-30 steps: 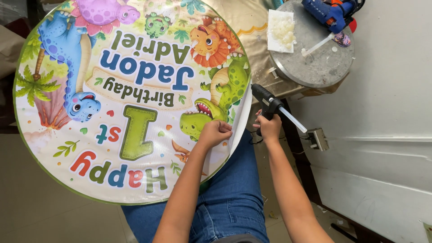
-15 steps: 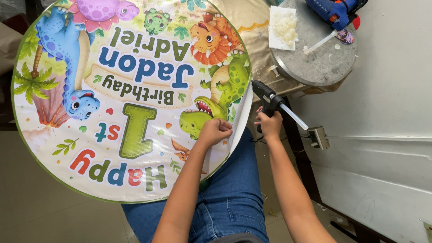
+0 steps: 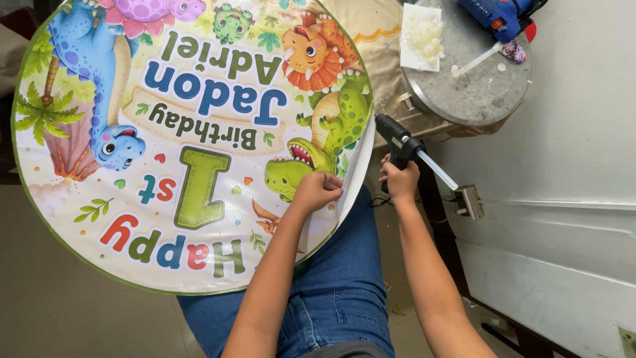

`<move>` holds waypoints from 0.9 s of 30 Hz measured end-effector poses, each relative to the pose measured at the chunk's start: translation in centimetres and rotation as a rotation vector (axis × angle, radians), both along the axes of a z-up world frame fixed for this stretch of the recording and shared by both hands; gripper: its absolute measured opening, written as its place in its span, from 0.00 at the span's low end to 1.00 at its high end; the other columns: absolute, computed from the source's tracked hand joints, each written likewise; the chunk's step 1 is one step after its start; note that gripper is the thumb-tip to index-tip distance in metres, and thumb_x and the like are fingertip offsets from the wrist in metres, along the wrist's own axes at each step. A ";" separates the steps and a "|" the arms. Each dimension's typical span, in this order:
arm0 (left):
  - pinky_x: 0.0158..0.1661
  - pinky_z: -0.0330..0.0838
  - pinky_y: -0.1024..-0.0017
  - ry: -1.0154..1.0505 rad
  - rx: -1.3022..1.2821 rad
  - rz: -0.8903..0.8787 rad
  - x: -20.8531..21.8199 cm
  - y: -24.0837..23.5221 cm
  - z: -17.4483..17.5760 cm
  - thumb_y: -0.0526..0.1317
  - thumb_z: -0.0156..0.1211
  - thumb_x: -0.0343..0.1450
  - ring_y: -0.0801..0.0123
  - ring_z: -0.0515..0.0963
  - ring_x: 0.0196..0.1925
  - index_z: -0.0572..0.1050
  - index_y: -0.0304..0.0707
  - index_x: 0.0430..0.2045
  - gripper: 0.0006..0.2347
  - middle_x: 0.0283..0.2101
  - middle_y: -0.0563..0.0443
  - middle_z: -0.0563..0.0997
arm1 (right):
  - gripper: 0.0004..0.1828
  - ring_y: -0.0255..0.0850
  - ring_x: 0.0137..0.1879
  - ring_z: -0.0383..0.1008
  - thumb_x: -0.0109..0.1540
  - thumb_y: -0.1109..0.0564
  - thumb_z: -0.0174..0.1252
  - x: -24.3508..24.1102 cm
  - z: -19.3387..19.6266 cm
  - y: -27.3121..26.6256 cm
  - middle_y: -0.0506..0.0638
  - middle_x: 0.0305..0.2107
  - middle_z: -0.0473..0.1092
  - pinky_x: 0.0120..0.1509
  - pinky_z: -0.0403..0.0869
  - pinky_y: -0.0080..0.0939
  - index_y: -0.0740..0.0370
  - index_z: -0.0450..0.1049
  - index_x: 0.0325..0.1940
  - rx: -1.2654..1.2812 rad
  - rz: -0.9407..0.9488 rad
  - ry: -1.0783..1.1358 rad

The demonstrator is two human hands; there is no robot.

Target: Decorating a large circular birthday sign with dinosaur graphics using a glue gun.

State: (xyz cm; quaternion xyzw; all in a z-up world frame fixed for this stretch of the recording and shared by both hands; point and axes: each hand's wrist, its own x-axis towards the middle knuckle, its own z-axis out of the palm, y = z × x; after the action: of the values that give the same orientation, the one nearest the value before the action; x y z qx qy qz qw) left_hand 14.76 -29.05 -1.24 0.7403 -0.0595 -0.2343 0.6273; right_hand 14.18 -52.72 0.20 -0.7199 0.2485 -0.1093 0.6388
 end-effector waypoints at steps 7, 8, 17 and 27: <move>0.37 0.82 0.75 -0.010 -0.011 0.004 0.0 -0.1 -0.4 0.34 0.68 0.62 0.72 0.87 0.32 0.83 0.29 0.35 0.11 0.31 0.45 0.88 | 0.06 0.34 0.29 0.75 0.56 0.67 0.56 -1.1 0.0 -0.1 0.50 0.30 0.75 0.27 0.74 0.34 0.68 0.74 0.36 -0.001 0.020 -0.013; 0.37 0.82 0.75 -0.009 -0.012 0.004 -0.1 -0.1 -0.4 0.34 0.68 0.62 0.72 0.87 0.32 0.83 0.29 0.35 0.11 0.31 0.45 0.88 | 0.06 0.34 0.29 0.75 0.56 0.67 0.56 -1.4 0.0 -0.1 0.50 0.30 0.75 0.27 0.74 0.34 0.68 0.74 0.36 -0.002 0.021 -0.013; 0.36 0.81 0.75 -0.021 0.010 0.001 0.0 -0.2 -0.9 0.35 0.69 0.62 0.72 0.87 0.31 0.83 0.29 0.35 0.11 0.31 0.45 0.87 | 0.06 0.34 0.28 0.74 0.55 0.68 0.55 -3.4 0.2 0.2 0.50 0.29 0.75 0.26 0.74 0.34 0.68 0.75 0.35 -0.030 0.017 -0.001; 0.36 0.81 0.75 -0.027 -0.009 0.016 -0.1 -0.1 -0.5 0.35 0.69 0.62 0.72 0.87 0.31 0.83 0.29 0.35 0.11 0.31 0.45 0.87 | 0.07 0.34 0.28 0.74 0.54 0.68 0.55 -4.9 0.7 0.5 0.50 0.28 0.75 0.27 0.73 0.34 0.68 0.75 0.35 -0.041 0.018 0.021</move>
State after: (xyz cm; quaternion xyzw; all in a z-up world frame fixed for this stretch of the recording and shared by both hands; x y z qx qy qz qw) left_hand 14.63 -29.19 -1.73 0.7410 -0.0629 -0.2191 0.6317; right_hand 9.32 -52.25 0.92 -0.7361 0.2465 -0.1011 0.6223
